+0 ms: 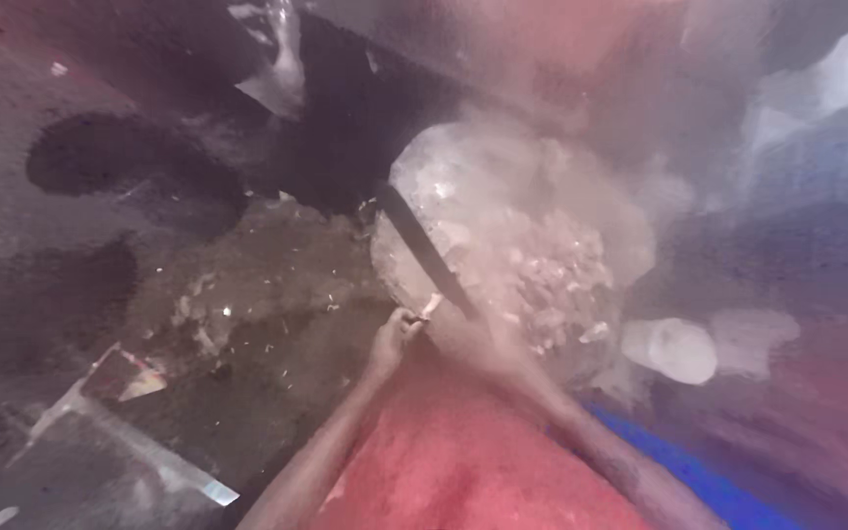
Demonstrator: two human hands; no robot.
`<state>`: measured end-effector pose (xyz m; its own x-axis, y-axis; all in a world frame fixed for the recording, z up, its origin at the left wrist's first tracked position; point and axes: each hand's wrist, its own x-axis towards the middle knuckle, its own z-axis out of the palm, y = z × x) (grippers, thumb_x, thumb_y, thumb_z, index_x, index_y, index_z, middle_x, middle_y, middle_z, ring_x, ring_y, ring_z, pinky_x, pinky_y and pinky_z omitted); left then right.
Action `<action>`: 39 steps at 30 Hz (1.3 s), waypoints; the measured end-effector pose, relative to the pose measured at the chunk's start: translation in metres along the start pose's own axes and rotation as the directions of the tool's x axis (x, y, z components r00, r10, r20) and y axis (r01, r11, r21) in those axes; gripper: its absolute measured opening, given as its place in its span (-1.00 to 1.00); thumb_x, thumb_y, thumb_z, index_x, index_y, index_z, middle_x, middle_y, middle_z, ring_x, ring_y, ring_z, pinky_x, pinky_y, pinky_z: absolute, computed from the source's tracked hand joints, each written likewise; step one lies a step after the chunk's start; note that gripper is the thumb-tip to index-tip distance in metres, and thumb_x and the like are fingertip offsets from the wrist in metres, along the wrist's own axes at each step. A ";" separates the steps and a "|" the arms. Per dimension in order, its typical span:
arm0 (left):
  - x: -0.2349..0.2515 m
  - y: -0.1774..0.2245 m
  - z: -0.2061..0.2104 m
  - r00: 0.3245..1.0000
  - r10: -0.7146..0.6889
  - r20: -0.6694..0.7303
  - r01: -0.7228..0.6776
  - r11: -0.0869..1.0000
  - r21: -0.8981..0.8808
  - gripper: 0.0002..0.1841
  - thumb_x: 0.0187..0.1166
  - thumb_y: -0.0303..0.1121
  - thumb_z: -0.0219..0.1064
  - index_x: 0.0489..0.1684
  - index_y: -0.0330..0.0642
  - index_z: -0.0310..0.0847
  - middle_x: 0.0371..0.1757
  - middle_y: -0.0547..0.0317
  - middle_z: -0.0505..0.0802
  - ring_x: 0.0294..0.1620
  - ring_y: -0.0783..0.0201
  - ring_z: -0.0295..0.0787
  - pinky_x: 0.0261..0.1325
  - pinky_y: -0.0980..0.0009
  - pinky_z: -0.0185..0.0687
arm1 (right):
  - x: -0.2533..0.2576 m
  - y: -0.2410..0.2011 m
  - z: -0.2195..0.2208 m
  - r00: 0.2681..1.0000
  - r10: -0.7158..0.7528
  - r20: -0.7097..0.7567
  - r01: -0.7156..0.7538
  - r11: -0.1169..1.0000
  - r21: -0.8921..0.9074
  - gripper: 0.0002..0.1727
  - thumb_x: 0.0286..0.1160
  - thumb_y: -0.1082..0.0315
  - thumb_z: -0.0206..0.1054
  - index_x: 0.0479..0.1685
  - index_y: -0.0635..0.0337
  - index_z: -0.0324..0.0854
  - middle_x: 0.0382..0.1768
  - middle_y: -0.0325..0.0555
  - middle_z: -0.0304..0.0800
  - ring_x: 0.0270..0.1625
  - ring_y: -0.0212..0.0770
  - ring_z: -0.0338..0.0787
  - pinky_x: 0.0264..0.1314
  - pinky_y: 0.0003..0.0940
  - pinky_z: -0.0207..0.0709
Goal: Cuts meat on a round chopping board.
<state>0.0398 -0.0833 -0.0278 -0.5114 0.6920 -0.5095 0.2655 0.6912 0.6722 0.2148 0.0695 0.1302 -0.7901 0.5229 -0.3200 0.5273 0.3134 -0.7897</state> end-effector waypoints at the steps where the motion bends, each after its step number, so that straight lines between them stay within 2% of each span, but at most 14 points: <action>1: -0.002 -0.001 0.000 0.999 0.016 -0.035 -0.017 0.999 -0.027 -0.63 0.66 -0.06 0.33 0.27 -0.05 0.63 -0.25 0.19 0.86 -0.29 0.28 0.82 -0.09 0.19 0.77 | 0.004 0.004 0.007 0.998 -0.062 -0.022 0.061 0.998 -0.001 -0.42 0.74 -0.08 0.14 0.47 0.18 0.56 0.04 -0.01 0.86 0.10 -0.16 0.84 0.30 -0.07 0.68; 4: -0.009 0.002 0.002 0.998 -0.013 -0.060 0.012 1.000 -0.018 -0.63 0.66 -0.05 0.35 0.23 -0.08 0.65 -0.23 0.20 0.87 -0.27 0.27 0.82 -0.08 0.20 0.76 | 0.010 0.037 0.038 0.996 0.006 0.094 0.012 0.982 -0.189 -0.41 0.74 -0.15 0.09 0.39 0.13 0.64 0.19 0.01 0.82 0.31 -0.05 0.75 0.51 0.05 0.50; 8: 0.002 0.027 0.011 0.969 -0.249 0.004 0.243 0.949 0.201 -0.44 0.58 -0.09 0.36 0.45 -0.26 0.51 0.11 -0.16 0.85 0.17 -0.08 0.83 0.28 -0.11 0.68 | 0.020 0.091 0.077 0.899 0.280 0.338 -0.217 0.953 -0.211 -0.30 0.81 -0.22 -0.07 0.45 0.23 0.53 0.16 0.18 0.78 0.22 0.09 0.81 0.35 0.16 0.60; 11: 0.003 0.028 0.019 0.976 -0.220 -0.006 0.215 0.948 0.237 -0.49 0.57 -0.08 0.32 0.38 -0.21 0.55 -0.02 -0.05 0.87 0.06 -0.04 0.85 0.19 -0.11 0.70 | 0.027 0.090 0.066 0.878 0.296 0.375 -0.240 0.952 -0.189 -0.30 0.79 -0.22 -0.03 0.38 0.27 0.57 0.12 0.19 0.78 0.19 0.08 0.79 0.37 0.15 0.57; 15: 0.005 0.007 -0.003 0.996 -0.021 0.081 0.007 0.985 0.174 -0.64 0.69 -0.15 0.21 0.32 -0.07 0.65 -0.09 0.04 0.88 -0.08 0.08 0.86 0.09 -0.01 0.75 | 0.015 0.099 0.048 0.932 0.213 0.292 -0.213 0.976 -0.032 -0.41 0.82 -0.07 0.05 0.32 0.34 0.59 0.04 0.21 0.77 0.10 0.04 0.79 0.30 0.07 0.60; 16: 0.006 -0.003 -0.017 0.996 -0.008 0.093 -0.007 0.989 0.150 -0.68 0.70 -0.18 0.22 0.28 -0.05 0.67 -0.09 0.06 0.87 -0.10 0.13 0.85 0.08 0.04 0.75 | 0.004 0.103 0.044 0.938 0.238 0.252 -0.248 0.969 0.008 -0.43 0.84 -0.02 0.04 0.44 0.32 0.53 0.13 0.21 0.77 0.17 0.03 0.79 0.36 0.04 0.59; 19: 0.022 -0.030 -0.070 0.987 -0.102 0.126 0.091 0.992 0.088 -0.73 0.71 -0.28 0.24 0.21 -0.19 0.67 -0.03 -0.05 0.84 -0.09 0.11 0.80 0.10 0.06 0.70 | -0.032 0.127 0.038 0.920 0.388 0.055 -0.392 0.913 0.114 -0.46 0.86 0.06 0.04 0.52 0.32 0.50 0.27 0.23 0.74 0.33 0.04 0.75 0.50 0.02 0.53; 22: 0.042 -0.047 -0.110 0.980 -0.184 0.076 0.172 0.974 0.148 -0.66 0.76 -0.19 0.19 0.28 -0.20 0.63 0.05 -0.10 0.84 -0.03 0.05 0.84 0.14 0.00 0.73 | -0.057 0.146 0.045 0.908 0.409 -0.087 -0.409 0.912 0.018 -0.47 0.83 0.05 0.08 0.53 0.26 0.50 0.29 0.21 0.76 0.35 0.05 0.76 0.52 0.05 0.53; 27: 0.094 0.044 -0.127 0.983 0.094 -0.158 -0.068 0.984 0.163 -0.60 0.78 -0.14 0.20 0.51 -0.03 0.54 0.32 -0.02 0.80 0.27 0.03 0.80 0.37 -0.07 0.65 | -0.065 0.149 0.060 0.927 0.344 -0.148 -0.363 0.922 -0.134 -0.51 0.77 0.07 0.16 0.53 0.10 0.57 0.27 0.09 0.80 0.33 0.04 0.79 0.48 0.09 0.58; 31: 0.147 0.122 -0.106 0.954 0.297 -0.026 -0.284 0.931 0.230 -0.63 0.75 -0.13 0.25 0.41 -0.04 0.61 0.17 -0.11 0.85 0.15 -0.13 0.81 0.25 -0.24 0.64 | -0.063 0.147 0.052 0.951 0.294 -0.097 -0.309 0.908 -0.282 -0.50 0.66 0.10 0.27 0.46 0.17 0.60 0.24 0.19 0.80 0.31 0.17 0.79 0.41 0.21 0.60; 34: 0.203 0.112 -0.076 0.752 0.655 0.081 -0.622 0.663 0.416 -0.60 0.67 -0.05 0.29 0.24 -0.13 0.72 -0.05 -0.05 0.88 -0.07 0.03 0.84 0.03 -0.02 0.75 | -0.060 0.145 0.038 0.953 0.302 0.031 -0.262 0.870 -0.418 -0.48 0.63 0.01 0.27 0.54 -0.08 0.56 0.26 0.10 0.80 0.30 0.19 0.79 0.34 0.30 0.61; 35: 0.194 0.132 -0.071 0.762 0.622 0.181 -0.628 0.641 0.442 -0.61 0.68 -0.11 0.28 0.25 -0.19 0.73 0.03 -0.11 0.88 0.01 0.01 0.85 0.12 0.00 0.73 | -0.059 0.145 0.032 0.957 0.284 0.051 -0.233 0.865 -0.445 -0.49 0.61 0.01 0.30 0.53 -0.13 0.57 0.21 0.08 0.83 0.26 0.20 0.81 0.29 0.33 0.62; 36: 0.165 0.185 -0.076 0.883 0.239 0.404 -0.437 0.733 0.521 -0.57 0.78 -0.17 0.22 0.55 -0.09 0.53 0.43 -0.03 0.73 0.45 0.05 0.65 0.58 0.01 0.47 | -0.058 0.143 0.029 0.966 0.253 0.048 -0.206 0.870 -0.449 -0.50 0.58 0.03 0.35 0.50 -0.15 0.59 0.17 0.07 0.85 0.22 0.21 0.83 0.24 0.36 0.63; 39: 0.138 0.176 -0.045 0.766 0.433 0.475 -0.640 0.582 0.503 -0.62 0.67 -0.15 0.29 0.34 -0.11 0.70 0.28 -0.07 0.81 0.32 -0.03 0.75 0.44 -0.10 0.58 | -0.059 0.143 0.036 0.986 0.163 0.023 -0.143 0.920 -0.364 -0.47 0.53 0.14 0.41 0.51 -0.05 0.60 0.23 0.13 0.82 0.24 0.27 0.81 0.23 0.38 0.62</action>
<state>-0.0213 0.1244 0.0442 0.1109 0.9283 -0.3548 0.8924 0.0641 0.4467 0.3255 0.0551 0.0167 -0.7008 0.5482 -0.4565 0.7123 0.5018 -0.4908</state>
